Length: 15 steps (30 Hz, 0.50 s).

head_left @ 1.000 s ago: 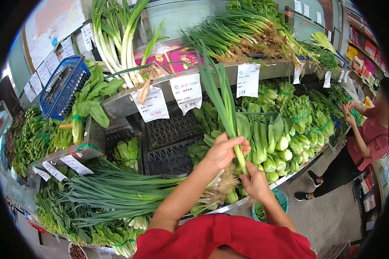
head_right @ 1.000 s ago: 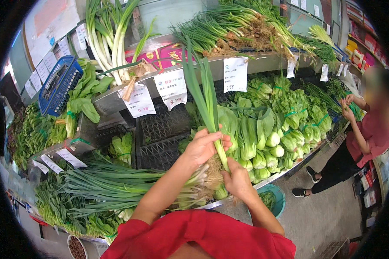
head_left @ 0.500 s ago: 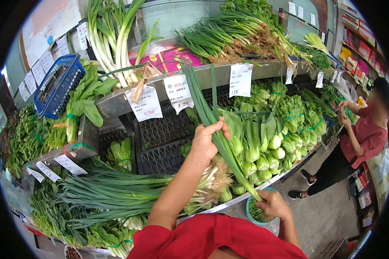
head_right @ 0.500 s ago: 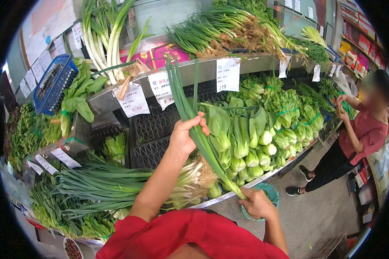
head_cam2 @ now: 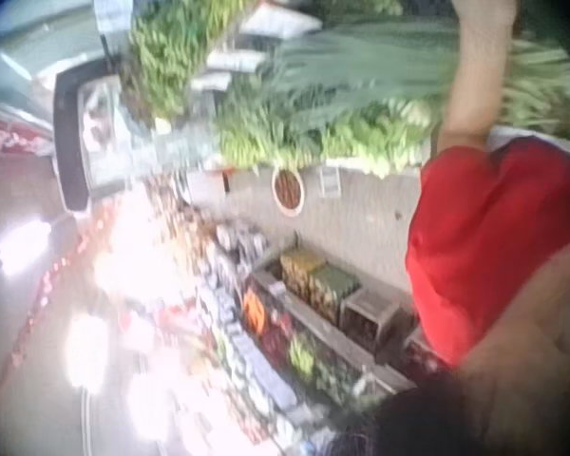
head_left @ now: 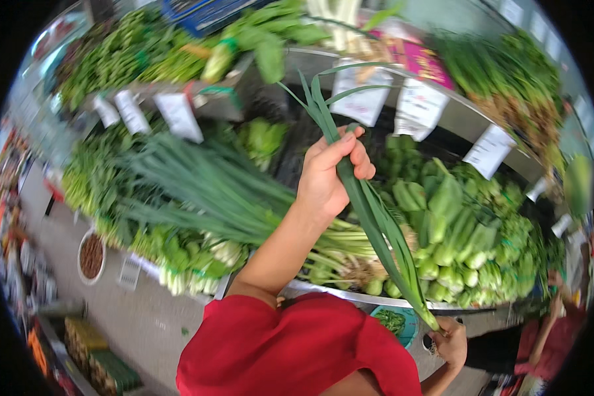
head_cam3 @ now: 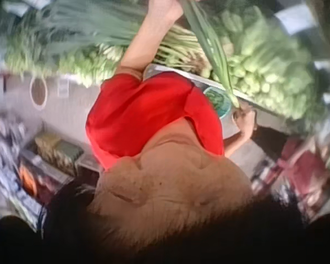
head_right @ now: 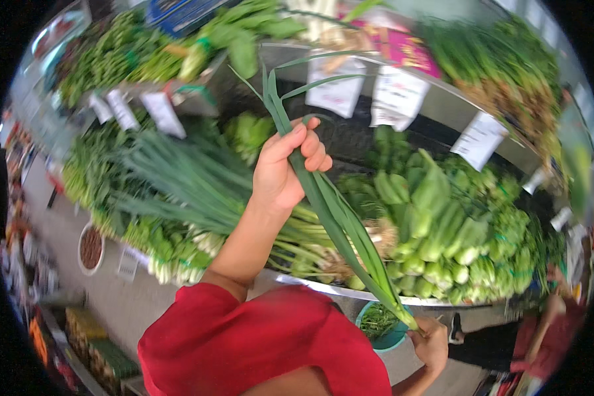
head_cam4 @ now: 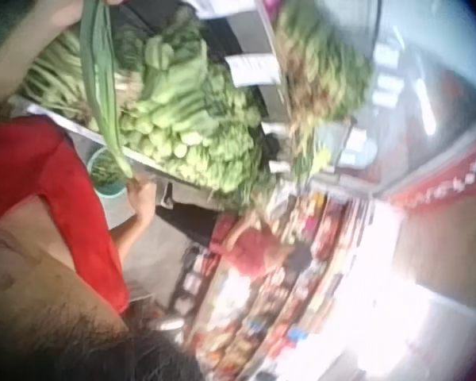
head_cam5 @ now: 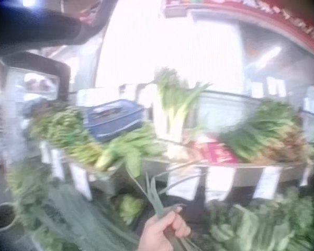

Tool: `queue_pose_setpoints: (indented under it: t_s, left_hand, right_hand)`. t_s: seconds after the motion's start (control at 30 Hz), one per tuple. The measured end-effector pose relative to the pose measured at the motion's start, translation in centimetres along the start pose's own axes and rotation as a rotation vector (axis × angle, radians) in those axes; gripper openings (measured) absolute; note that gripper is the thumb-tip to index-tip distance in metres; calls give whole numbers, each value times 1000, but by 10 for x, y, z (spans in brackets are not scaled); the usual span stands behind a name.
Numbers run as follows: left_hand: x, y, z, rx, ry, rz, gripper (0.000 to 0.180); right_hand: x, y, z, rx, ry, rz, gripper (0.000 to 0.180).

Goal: The person selects individual green onions from a display bin in a grocery store produce section. They repeatedly pick up stalks, inspect them, and place them into a blue shopping basket.

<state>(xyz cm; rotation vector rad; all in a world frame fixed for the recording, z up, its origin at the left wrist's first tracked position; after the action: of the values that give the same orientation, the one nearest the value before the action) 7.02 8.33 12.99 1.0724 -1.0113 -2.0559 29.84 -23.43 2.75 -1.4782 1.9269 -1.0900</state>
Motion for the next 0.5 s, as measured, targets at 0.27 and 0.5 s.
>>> queue_pose_setpoints:
  t_s: [0.27,0.5]
  left_hand:
    - [116,-67,203,-179,536,302,23]
    - [193,-85,336,-334,781,406,16]
  right_hand:
    - [-75,21,-86,91,-372,-116,31]
    - [-122,52,-171,97,-656,-147,37]
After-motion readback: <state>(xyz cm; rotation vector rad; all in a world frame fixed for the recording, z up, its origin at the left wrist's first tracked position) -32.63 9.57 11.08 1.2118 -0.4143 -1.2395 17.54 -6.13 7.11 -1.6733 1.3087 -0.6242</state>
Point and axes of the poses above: each hand's wrist, its own x-axis away from the middle knuckle, its own y-axis out of the palm, z = x × y, the point moved 10 cm from there along -x, towards the middle knuckle, and after that the axes turned 3 degrees about -z, right-handed, at the moved point
